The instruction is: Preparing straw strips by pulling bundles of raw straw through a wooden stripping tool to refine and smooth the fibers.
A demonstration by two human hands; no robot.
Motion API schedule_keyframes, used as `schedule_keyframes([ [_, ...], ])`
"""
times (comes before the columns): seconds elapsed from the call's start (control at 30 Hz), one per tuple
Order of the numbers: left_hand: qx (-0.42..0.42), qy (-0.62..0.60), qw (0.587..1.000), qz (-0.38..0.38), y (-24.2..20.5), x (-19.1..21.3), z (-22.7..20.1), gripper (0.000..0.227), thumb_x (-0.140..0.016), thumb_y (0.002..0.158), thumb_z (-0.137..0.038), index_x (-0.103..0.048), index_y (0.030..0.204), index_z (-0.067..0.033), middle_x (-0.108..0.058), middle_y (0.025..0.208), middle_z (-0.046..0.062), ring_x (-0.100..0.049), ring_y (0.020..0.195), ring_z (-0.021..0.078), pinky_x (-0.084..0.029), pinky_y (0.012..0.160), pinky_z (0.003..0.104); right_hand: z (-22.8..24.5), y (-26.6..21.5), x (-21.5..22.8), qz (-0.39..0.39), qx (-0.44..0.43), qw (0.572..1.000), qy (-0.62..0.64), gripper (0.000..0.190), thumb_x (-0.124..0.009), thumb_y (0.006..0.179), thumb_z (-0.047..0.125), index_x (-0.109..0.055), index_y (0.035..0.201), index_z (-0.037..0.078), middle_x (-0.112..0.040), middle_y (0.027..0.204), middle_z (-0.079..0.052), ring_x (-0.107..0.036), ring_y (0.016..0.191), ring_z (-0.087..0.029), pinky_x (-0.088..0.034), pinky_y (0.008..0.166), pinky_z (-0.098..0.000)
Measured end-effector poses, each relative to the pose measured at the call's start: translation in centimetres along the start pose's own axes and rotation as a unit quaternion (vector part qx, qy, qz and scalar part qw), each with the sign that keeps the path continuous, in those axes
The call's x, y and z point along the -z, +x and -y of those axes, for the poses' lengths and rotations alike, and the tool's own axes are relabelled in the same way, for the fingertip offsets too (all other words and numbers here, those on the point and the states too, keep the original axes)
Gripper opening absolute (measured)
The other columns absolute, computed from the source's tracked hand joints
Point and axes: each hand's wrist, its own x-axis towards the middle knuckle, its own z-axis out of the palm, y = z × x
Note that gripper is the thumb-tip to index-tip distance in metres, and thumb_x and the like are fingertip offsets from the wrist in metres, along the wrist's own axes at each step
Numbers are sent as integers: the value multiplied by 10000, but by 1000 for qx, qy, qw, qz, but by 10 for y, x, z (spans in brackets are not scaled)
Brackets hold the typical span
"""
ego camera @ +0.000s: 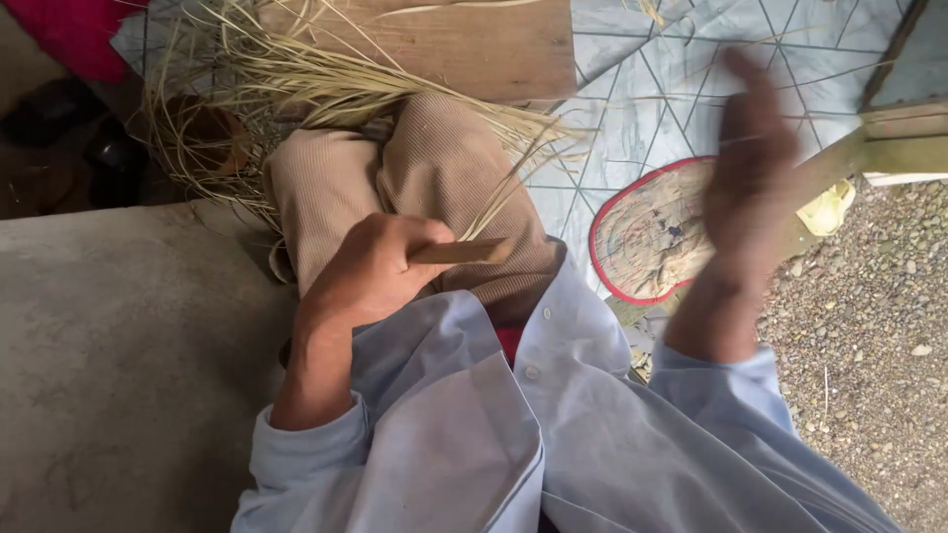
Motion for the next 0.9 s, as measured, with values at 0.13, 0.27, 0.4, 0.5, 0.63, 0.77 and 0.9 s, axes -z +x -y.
schedule_keyframes([
  [0.13,-20,142,990,6,8,4,-2,137,-676,816,-89,-612,729,-173,-634,646,5,-583,610,254,-397,569,439,66,18,-87,415,2,905,93,241,-459,837,-120,-681,799,-36,-569,1489,-144,-461,1406,-379,-380,1104,-547],
  [0.27,-63,242,954,-163,-2,10,-1,238,-665,853,-44,-682,1019,-214,-661,998,-10,-687,735,309,-570,737,444,34,-15,-124,386,-62,893,223,75,-672,876,-51,-727,844,-10,-631,663,-99,-625,626,-211,-494,688,-349],
  [0.4,-138,169,784,-581,-29,19,-11,77,-721,960,-103,-763,945,-39,-725,947,131,-729,857,298,-584,857,380,5,-40,-109,303,-242,864,320,257,-577,1029,51,-735,838,-19,-642,557,-118,-658,519,-179,-553,595,-288],
  [0.5,-82,-59,861,-498,-36,-21,23,171,-846,855,46,-705,895,-41,-704,796,101,-704,796,238,-549,835,342,6,-61,-101,301,-279,843,348,237,-587,1043,104,-743,939,-41,-659,603,-124,-707,615,-194,-595,571,-266],
  [0.63,29,-281,905,-317,-7,-76,13,147,-881,818,-108,-790,932,-86,-762,767,24,-670,737,81,-581,761,294,26,-68,-108,279,-265,863,327,230,-629,1010,104,-751,859,-19,-651,580,-109,-666,568,-146,-591,554,-252],
  [0.77,40,-360,892,-272,10,-81,19,216,-841,888,-217,-730,831,-41,-608,549,36,-546,505,94,-479,568,254,32,-79,-112,271,-285,869,300,191,-674,991,100,-755,864,-17,-646,591,-103,-652,590,-134,-603,590,-273],
  [0.9,3,-403,863,-305,21,-59,25,231,-751,975,-263,-744,853,-66,-510,521,18,-482,480,51,-410,493,182,12,-95,-104,273,-299,865,298,150,-678,979,84,-777,927,-16,-677,627,-98,-676,641,-130,-611,644,-281],
])
